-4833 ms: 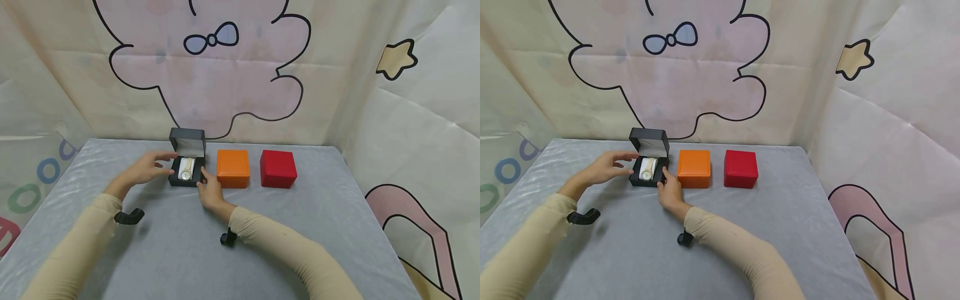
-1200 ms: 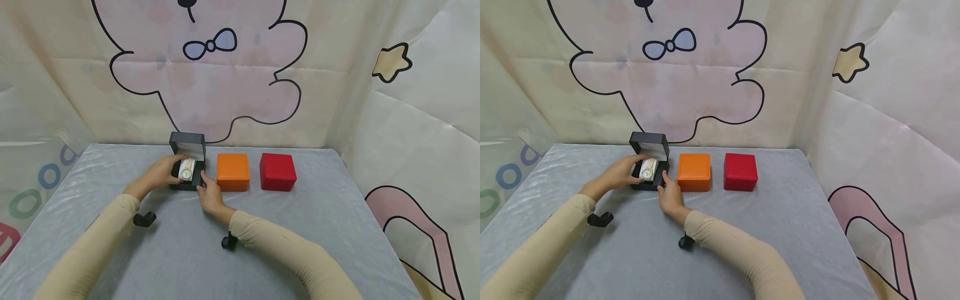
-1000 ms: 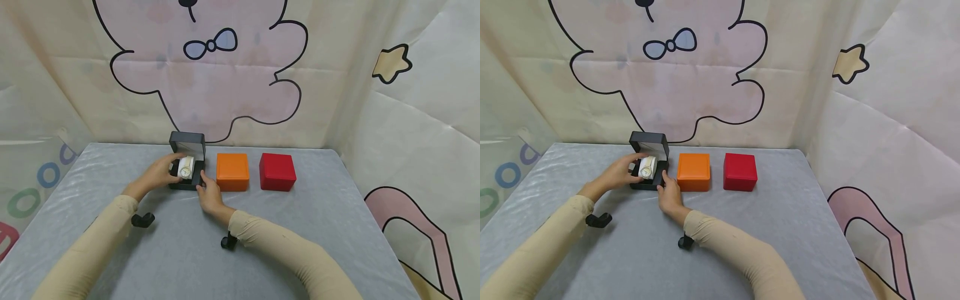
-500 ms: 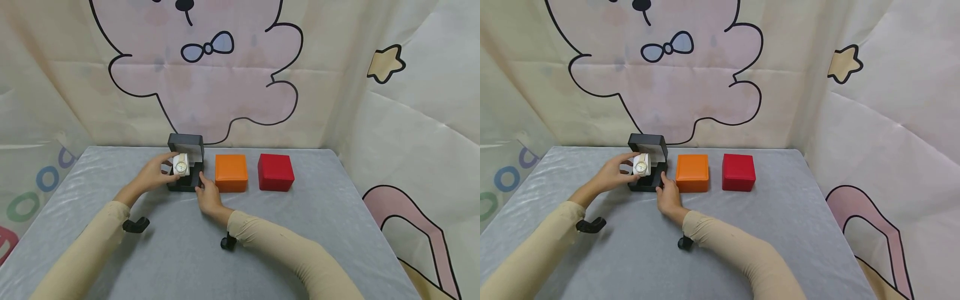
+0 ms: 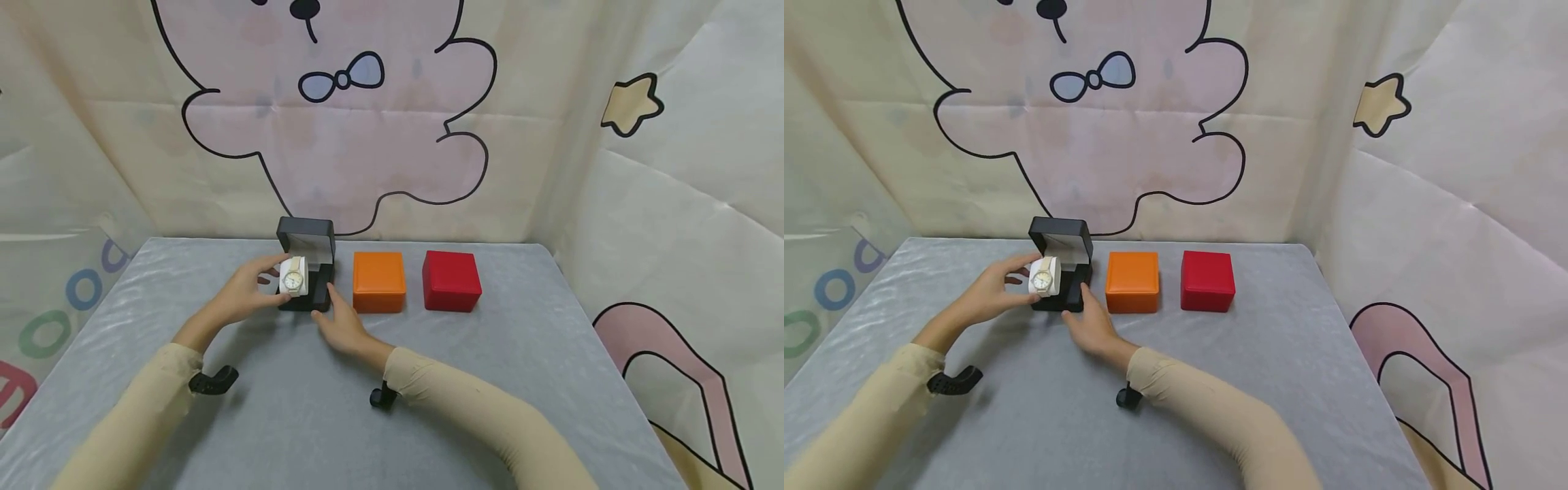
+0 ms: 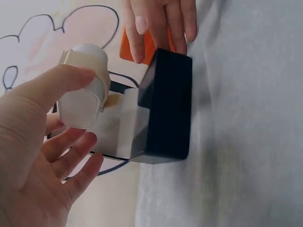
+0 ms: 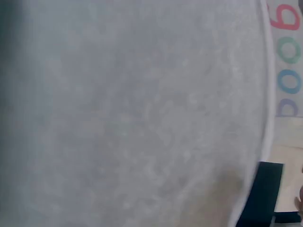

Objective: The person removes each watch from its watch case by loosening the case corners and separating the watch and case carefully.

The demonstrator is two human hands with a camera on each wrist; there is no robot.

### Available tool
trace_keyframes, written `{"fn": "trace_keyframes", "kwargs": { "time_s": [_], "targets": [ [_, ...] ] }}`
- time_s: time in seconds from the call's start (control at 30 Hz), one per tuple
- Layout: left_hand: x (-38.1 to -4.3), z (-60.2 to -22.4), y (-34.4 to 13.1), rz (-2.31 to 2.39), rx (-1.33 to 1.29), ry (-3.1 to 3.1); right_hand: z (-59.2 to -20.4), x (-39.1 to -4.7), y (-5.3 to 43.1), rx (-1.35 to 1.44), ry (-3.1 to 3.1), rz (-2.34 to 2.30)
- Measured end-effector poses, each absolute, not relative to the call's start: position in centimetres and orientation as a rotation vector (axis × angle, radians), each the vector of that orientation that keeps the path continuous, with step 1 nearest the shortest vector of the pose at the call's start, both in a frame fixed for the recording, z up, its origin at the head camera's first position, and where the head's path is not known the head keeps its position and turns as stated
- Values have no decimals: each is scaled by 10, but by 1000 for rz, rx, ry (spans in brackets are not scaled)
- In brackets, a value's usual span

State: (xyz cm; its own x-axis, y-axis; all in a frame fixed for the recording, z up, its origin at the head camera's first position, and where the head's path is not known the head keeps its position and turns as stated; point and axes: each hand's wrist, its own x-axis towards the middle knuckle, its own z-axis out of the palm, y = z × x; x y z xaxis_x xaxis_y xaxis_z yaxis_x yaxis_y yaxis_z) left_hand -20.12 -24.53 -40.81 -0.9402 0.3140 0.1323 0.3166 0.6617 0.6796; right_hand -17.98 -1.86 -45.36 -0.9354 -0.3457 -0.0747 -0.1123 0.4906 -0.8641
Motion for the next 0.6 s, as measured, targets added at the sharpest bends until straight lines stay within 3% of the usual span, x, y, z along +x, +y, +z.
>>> {"fn": "trace_keyframes", "kwargs": {
  "time_s": [0.6],
  "targets": [
    [-172, -410, -224, -1276, -618, -2772, -436, -168, 34, -630, 2289, -1567]
  ]
}}
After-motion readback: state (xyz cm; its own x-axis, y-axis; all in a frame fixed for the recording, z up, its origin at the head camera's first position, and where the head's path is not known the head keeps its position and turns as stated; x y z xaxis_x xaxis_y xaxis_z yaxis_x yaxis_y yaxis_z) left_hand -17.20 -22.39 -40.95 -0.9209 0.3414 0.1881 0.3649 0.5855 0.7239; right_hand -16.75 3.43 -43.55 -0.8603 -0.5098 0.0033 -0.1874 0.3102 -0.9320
